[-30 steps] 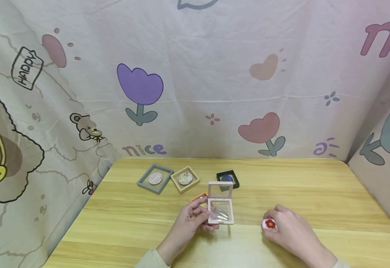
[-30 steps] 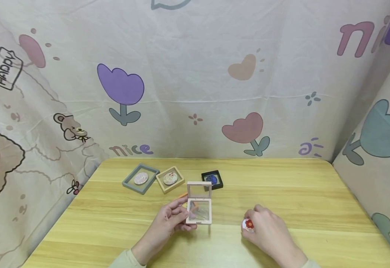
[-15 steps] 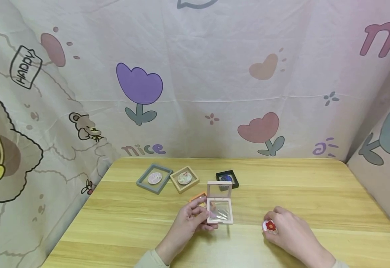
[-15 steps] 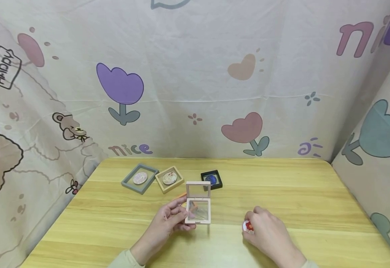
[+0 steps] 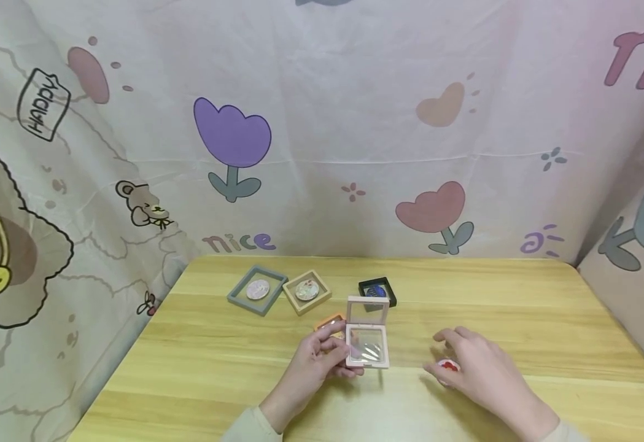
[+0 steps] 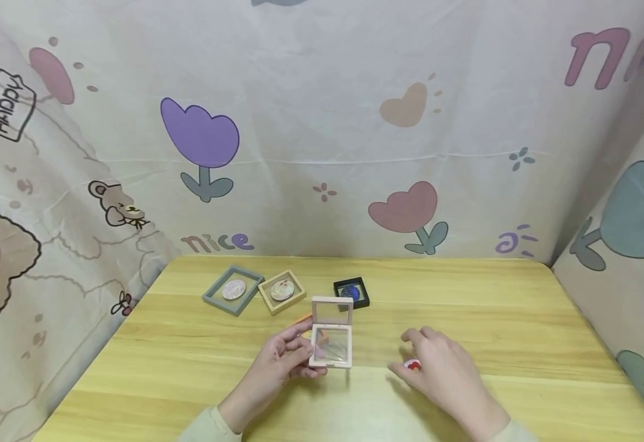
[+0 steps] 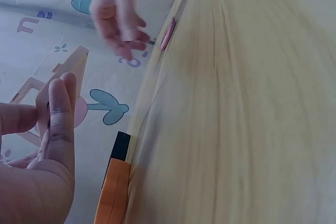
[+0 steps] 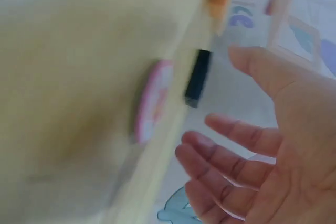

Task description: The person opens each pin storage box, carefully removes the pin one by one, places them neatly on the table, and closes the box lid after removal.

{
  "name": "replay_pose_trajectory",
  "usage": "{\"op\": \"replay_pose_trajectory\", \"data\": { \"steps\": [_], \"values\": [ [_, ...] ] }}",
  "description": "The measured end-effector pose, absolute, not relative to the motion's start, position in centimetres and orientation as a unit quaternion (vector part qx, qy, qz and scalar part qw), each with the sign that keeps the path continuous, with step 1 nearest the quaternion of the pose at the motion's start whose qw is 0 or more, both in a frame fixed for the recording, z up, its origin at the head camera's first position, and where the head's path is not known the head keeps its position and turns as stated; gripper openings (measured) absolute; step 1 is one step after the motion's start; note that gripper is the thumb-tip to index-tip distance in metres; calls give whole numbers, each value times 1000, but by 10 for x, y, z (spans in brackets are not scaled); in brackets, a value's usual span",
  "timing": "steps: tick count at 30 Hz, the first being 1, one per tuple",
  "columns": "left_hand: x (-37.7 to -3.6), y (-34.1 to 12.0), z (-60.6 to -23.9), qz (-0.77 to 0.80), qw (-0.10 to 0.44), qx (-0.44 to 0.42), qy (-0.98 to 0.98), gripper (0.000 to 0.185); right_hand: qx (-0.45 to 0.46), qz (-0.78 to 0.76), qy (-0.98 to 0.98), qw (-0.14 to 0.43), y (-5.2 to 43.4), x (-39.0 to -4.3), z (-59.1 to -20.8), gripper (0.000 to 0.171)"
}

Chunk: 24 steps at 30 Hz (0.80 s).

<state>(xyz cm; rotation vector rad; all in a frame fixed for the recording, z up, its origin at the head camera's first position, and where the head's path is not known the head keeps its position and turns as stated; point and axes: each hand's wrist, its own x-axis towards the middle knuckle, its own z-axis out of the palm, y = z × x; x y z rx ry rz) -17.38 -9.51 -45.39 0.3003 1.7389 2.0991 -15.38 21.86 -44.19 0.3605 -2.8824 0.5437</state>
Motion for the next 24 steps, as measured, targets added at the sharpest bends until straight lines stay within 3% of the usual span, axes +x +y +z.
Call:
{"op": "replay_pose_trajectory", "data": {
  "steps": [9,16,24],
  "values": [
    [-170,-88,-453,750,209,127,614,65,145,398,-906,-11,201,-174,-410,38],
    [-167,-85,-452,751,218,132,609,62,139,502,-847,-102,191,-186,-408,45],
    [-165,-84,-451,752,225,135,604,62,142,558,-804,-150,189,-193,-410,56]
  ]
}}
